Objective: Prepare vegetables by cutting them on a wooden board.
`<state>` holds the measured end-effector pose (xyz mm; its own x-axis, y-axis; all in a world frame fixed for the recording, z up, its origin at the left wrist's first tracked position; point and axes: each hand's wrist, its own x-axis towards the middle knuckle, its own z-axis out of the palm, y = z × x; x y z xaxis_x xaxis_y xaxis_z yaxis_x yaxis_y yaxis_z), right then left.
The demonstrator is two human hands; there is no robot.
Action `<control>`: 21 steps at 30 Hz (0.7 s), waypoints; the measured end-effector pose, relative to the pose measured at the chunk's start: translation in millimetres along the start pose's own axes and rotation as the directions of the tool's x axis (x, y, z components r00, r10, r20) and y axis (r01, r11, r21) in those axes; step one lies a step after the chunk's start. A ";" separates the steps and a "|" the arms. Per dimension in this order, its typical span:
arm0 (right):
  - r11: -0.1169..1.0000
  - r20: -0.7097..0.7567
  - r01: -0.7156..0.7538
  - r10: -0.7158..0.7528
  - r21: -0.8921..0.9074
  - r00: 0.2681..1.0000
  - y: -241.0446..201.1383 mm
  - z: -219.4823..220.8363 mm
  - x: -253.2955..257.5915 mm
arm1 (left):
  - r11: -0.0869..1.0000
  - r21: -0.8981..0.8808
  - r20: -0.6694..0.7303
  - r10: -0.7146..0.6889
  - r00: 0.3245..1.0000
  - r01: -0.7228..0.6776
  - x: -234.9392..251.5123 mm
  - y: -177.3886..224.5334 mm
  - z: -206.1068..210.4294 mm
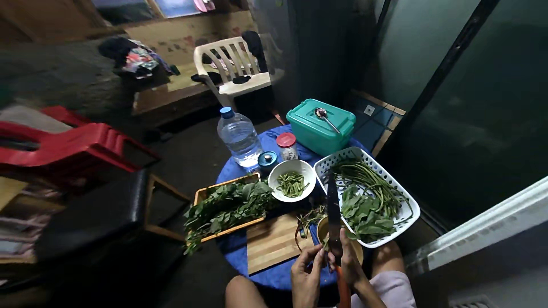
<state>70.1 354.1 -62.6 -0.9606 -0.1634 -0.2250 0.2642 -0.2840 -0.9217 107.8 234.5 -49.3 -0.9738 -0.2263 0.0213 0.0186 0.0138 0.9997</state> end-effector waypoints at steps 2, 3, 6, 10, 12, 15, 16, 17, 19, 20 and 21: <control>0.978 -0.087 0.036 -0.055 -0.206 0.995 2.7 -2.1 5.7 | 1.000 0.015 0.032 -0.007 0.999 0.006 4.7 -5.2 2.6; 0.930 -0.108 0.069 -0.115 -0.361 0.987 2.1 -3.5 8.8 | 0.999 0.035 0.038 -0.005 0.999 0.003 8.0 -8.2 3.8; 0.630 -0.049 0.219 -0.380 -0.745 0.924 -2.9 -13.1 31.6 | 0.997 0.083 0.006 -0.002 1.000 0.002 21.2 -17.4 5.3; 0.451 -0.104 0.089 -0.386 -0.888 0.917 -28.9 -40.7 70.7 | 0.982 0.188 -0.104 0.013 0.994 0.007 39.5 -45.5 -11.8; 0.443 -0.160 -0.050 -0.216 -0.895 0.963 -40.0 -53.4 88.4 | 0.971 0.236 -0.170 0.009 0.985 0.031 49.3 -67.1 -26.5; 0.519 -0.167 -0.181 0.074 -0.836 0.983 -35.2 -71.6 101.9 | 0.954 0.297 -0.226 0.025 0.974 0.044 63.9 -94.3 -43.2; 0.551 -0.163 -0.212 0.138 -0.807 0.977 -32.5 -73.2 100.8 | 0.952 0.302 -0.235 0.024 0.972 0.049 68.6 -101.7 -46.8; 0.589 -0.168 -0.243 0.180 -0.771 0.969 -29.1 -72.9 97.4 | 0.952 0.300 -0.239 0.019 0.971 0.055 73.2 -108.2 -49.5; 0.676 -0.175 -0.266 0.202 -0.687 0.964 -20.5 -71.3 89.4 | 0.959 0.278 -0.217 0.008 0.976 0.054 84.0 -117.7 -52.7; 0.711 -0.172 -0.256 0.190 -0.655 0.967 -16.4 -71.4 86.3 | 0.963 0.263 -0.174 -0.004 0.985 0.050 89.7 -119.3 -53.6; 0.736 -0.164 -0.246 0.183 -0.631 0.969 -13.3 -72.6 84.1 | 0.968 0.246 -0.109 -0.017 0.994 0.044 95.8 -117.8 -54.1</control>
<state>-20.5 412.7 -92.2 -0.8968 -0.0553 -0.4389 0.3761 0.4270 -0.8223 24.5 158.6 -164.6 -0.9435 -0.3314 0.0047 -0.0807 0.2434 0.9666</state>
